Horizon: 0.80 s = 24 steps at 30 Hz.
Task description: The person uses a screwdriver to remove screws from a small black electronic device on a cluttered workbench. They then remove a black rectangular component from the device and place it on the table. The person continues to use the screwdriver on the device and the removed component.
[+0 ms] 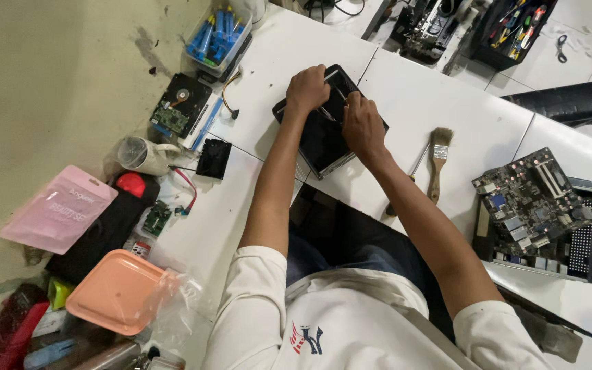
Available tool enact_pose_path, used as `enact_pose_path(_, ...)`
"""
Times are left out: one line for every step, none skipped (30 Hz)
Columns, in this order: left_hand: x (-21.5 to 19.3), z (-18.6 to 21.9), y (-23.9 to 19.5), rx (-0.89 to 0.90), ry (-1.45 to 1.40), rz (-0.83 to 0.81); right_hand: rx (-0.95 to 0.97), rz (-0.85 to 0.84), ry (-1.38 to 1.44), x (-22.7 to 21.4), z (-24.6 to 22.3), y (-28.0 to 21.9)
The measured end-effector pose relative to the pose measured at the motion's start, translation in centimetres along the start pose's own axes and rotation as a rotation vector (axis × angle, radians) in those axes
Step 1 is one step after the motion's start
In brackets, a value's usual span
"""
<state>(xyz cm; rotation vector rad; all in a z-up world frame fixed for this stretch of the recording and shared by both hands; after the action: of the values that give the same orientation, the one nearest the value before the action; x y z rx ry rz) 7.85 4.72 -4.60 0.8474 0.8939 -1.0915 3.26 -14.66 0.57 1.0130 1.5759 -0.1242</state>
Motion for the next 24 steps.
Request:
enact_pose_path(0.0,0.1,-0.1,0.006,-0.003,-0.006,0.008,-0.001,-0.004,0.2,0.3,-0.1)
enact_pose_path(0.0,0.2,-0.1,0.006,0.005,-0.024,-0.009,-0.022,-0.041,0.5,0.4,-0.1)
enact_pose_path(-0.5,0.1,0.3,0.006,0.017,-0.036,-0.031,-0.038,-0.077,0.8,0.4,0.3)
enact_pose_path(-0.4,0.8,0.2,0.013,0.019,-0.036,-0.027,-0.033,-0.08,0.5,1.0,0.1)
enact_pose_path(-0.9,0.8,0.0,0.014,0.006,-0.044,-0.026,-0.044,-0.027,0.5,1.1,0.3)
enact_pose_path(-1.3,0.8,-0.2,0.016,-0.007,-0.052,-0.025,-0.055,0.025,0.6,1.1,0.5)
enact_pose_path(-1.6,0.6,-0.4,0.008,-0.004,-0.051,-0.031,-0.058,0.031,1.2,1.3,0.5)
enact_pose_path(-1.8,0.5,-0.5,0.006,-0.016,-0.05,-0.027,-0.061,-0.039,1.8,1.6,0.5)
enact_pose_path(-1.7,0.8,-0.5,0.01,-0.031,-0.052,-0.018,-0.063,-0.114,2.2,2.3,0.4)
enact_pose_path(-1.6,0.7,-0.6,0.009,-0.032,-0.053,-0.018,-0.066,-0.114,1.3,1.4,0.5)
enact_pose_path(-1.5,0.6,-0.4,0.01,-0.037,-0.055,0.015,-0.091,-0.133,0.5,0.8,0.9)
enact_pose_path(-1.6,0.5,-0.2,0.012,-0.041,-0.056,0.049,-0.116,-0.152,-0.4,0.1,1.2)
enact_pose_path(-1.2,0.3,-0.2,0.013,-0.037,-0.053,0.047,-0.111,-0.15,-0.9,-0.2,1.2)
enact_pose_path(-0.7,0.2,-0.3,0.006,-0.037,-0.074,0.061,-0.121,-0.164,-1.3,-0.4,1.1)
enact_pose_path(-0.7,0.2,0.6,0.011,-0.032,-0.085,0.076,-0.117,-0.183,-2.0,-0.4,1.8)
enact_pose_path(-1.8,0.3,0.5,0.023,-0.024,-0.072,0.076,-0.097,-0.186,-1.8,-0.5,2.3)
enact_pose_path(-1.9,0.6,0.1,0.006,-0.03,-0.101,0.073,-0.097,-0.152,-1.7,-0.4,2.0)
enact_pose_path(-1.9,0.8,-0.3,-0.012,-0.036,-0.13,0.071,-0.098,-0.118,-1.4,-0.2,1.8)
enact_pose_path(-1.7,0.8,-0.1,-0.009,-0.042,-0.131,0.072,-0.1,-0.124,-1.3,0.3,1.9)
enact_pose_path(-1.5,0.6,0.0,-0.015,-0.042,-0.134,0.101,-0.125,0.01,-0.9,0.9,1.9)
enact_pose_path(-1.2,0.2,-0.2,-0.029,-0.042,-0.136,0.124,-0.154,0.147,-0.3,1.3,1.7)
enact_pose_path(-1.3,0.0,0.3,-0.036,-0.048,-0.136,0.12,-0.162,0.145,-0.7,1.1,2.0)
enact_pose_path(-1.1,0.0,0.2,-0.035,-0.051,-0.127,0.091,-0.115,0.152,-1.5,0.7,1.7)
enact_pose_path(-0.8,0.0,0.1,-0.034,-0.053,-0.119,0.063,-0.069,0.16,-2.3,0.3,1.3)
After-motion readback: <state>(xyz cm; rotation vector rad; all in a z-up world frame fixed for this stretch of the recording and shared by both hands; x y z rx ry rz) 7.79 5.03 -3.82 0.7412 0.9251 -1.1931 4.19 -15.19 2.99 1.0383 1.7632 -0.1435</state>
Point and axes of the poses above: each hand's wrist, its own y-axis towards the middle knuckle, its own x-axis out of the palm, z = x × y, the point moved 7 cm from there along y, towards the middle knuckle, and after that the axes turned 1 degree about -x, right-handed, at the moved point
